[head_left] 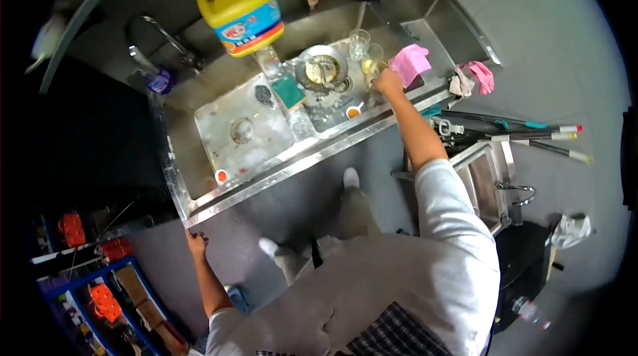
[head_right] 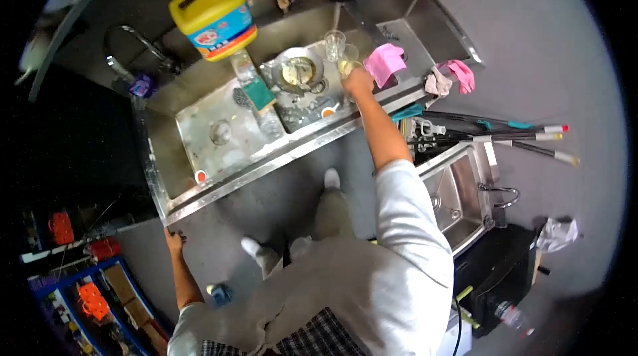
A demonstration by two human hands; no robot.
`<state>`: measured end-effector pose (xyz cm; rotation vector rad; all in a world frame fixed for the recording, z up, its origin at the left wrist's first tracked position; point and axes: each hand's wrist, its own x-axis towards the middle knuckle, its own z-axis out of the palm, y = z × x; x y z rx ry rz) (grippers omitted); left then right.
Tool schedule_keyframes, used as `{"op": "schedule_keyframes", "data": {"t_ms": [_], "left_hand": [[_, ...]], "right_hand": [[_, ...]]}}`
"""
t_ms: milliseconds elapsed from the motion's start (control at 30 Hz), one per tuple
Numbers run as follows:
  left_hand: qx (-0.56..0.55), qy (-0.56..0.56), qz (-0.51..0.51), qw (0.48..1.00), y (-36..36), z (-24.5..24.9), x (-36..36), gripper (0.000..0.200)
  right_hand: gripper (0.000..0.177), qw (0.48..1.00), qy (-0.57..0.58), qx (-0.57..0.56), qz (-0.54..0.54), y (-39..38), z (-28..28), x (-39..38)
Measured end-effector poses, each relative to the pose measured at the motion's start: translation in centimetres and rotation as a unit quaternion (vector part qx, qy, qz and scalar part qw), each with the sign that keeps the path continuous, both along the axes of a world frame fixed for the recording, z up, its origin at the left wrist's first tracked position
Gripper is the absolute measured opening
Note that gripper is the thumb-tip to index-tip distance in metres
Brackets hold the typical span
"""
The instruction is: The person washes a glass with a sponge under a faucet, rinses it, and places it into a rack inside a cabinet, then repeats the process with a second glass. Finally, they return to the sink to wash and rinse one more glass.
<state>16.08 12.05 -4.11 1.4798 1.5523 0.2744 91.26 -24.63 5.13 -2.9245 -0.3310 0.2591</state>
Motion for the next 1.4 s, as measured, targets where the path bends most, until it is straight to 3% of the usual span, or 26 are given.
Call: {"op": "schedule_keyframes", "data": {"t_ms": [67,100,200,267,367,433,500,567,600,633,667,700,800,833,867,933,1000,1033,1067,1133,1200,1267,1333,1400], "left_hand": [[-0.019,0.013,0.008,1.000,-4.6,1.8,2.7,0.063],[-0.043,0.018,-0.002,0.999,-7.7,3.1,4.1,0.063],[-0.116,0.048,-0.021,0.992,-13.2,6.9,5.3,0.058],[-0.224,0.058,0.005,0.973,-16.2,9.3,7.1,0.055],[-0.196,0.035,-0.169,0.965,-17.6,13.5,12.3,0.038],[-0.201,0.103,-0.271,0.936,-17.3,19.0,21.0,0.038],[-0.139,-0.059,-0.298,0.943,-17.0,21.2,28.0,0.037],[0.021,-0.074,-0.351,0.933,-17.2,24.5,36.7,0.034],[0.016,-0.150,-0.340,0.928,-17.3,25.0,40.5,0.037],[0.204,-0.153,-0.414,0.874,-17.0,25.8,44.0,0.044],[0.249,-0.148,-0.423,0.858,-17.1,26.4,47.0,0.050],[0.300,-0.188,-0.467,0.810,-16.2,26.4,49.5,0.059],[0.341,-0.205,-0.501,0.769,-13.6,26.9,52.7,0.083],[0.217,-0.218,-0.511,0.803,-12.2,27.2,52.2,0.082],[0.087,-0.228,-0.518,0.820,-10.7,27.3,51.4,0.082],[0.016,-0.249,-0.482,0.840,-7.2,25.1,48.2,0.083],[-0.091,-0.352,-0.405,0.839,-3.8,20.4,44.7,0.074],[-0.168,-0.375,-0.343,0.845,-2.4,18.2,42.7,0.071],[-0.240,-0.399,-0.273,0.842,-1.5,16.8,40.9,0.068],[-0.351,-0.402,-0.098,0.840,-0.5,16.2,38.5,0.062],[-0.341,-0.456,-0.031,0.822,0.4,13.0,37.2,0.056],[-0.336,-0.480,0.017,0.810,1.0,10.6,36.3,0.054],[-0.301,-0.484,0.002,0.822,1.8,11.0,36.7,0.059],[-0.337,-0.504,0.061,0.793,2.4,13.2,37.4,0.065]], "right_hand": [[0.062,0.984,0.137,-0.107,0.036,0.0,-0.4,2.8],[0.076,0.962,0.225,-0.155,-0.007,0.7,-0.1,3.7],[0.084,0.972,0.187,-0.112,-0.082,0.2,-7.0,4.7],[0.086,0.970,0.223,-0.082,-0.052,0.3,-5.5,4.5],[0.083,0.969,0.239,-0.050,-0.027,0.1,-4.2,4.0],[0.085,0.969,0.242,-0.043,-0.038,0.3,-2.6,4.7],[0.088,0.968,0.244,-0.053,-0.014,0.1,-2.0,5.8],[0.087,0.981,0.183,-0.002,0.069,-0.7,0.6,5.6],[0.087,0.981,0.149,0.025,0.118,-0.4,2.7,5.3],[0.084,0.973,0.147,0.068,0.162,0.2,6.1,4.5],[0.080,0.960,0.150,0.111,0.210,1.1,10.0,3.1],[0.075,0.942,0.182,0.146,0.243,2.6,13.0,1.8],[0.062,0.847,0.263,0.277,0.369,8.4,18.3,-2.4],[0.057,0.795,0.355,0.327,0.367,10.8,20.4,-4.5],[0.051,0.764,0.362,0.318,0.429,13.3,20.0,-5.8],[0.053,0.759,0.472,0.303,0.330,16.4,21.6,-8.4],[0.057,0.758,0.507,0.346,0.221,19.1,16.2,-8.2],[0.055,0.853,0.255,0.333,0.310,20.7,9.0,-7.7],[0.050,0.916,0.115,0.234,0.306,22.3,6.7,-8.1],[0.045,0.888,0.016,0.307,0.340,28.4,7.2,-11.3],[0.042,0.784,0.039,0.424,0.453,36.0,9.6,-14.6],[0.043,0.737,-0.073,0.457,0.492,44.9,8.6,-15.7],[0.033,0.766,0.148,0.482,0.399,53.5,2.9,-15.1],[0.022,0.776,0.311,0.443,0.322,52.8,4.4,-16.8]]}}
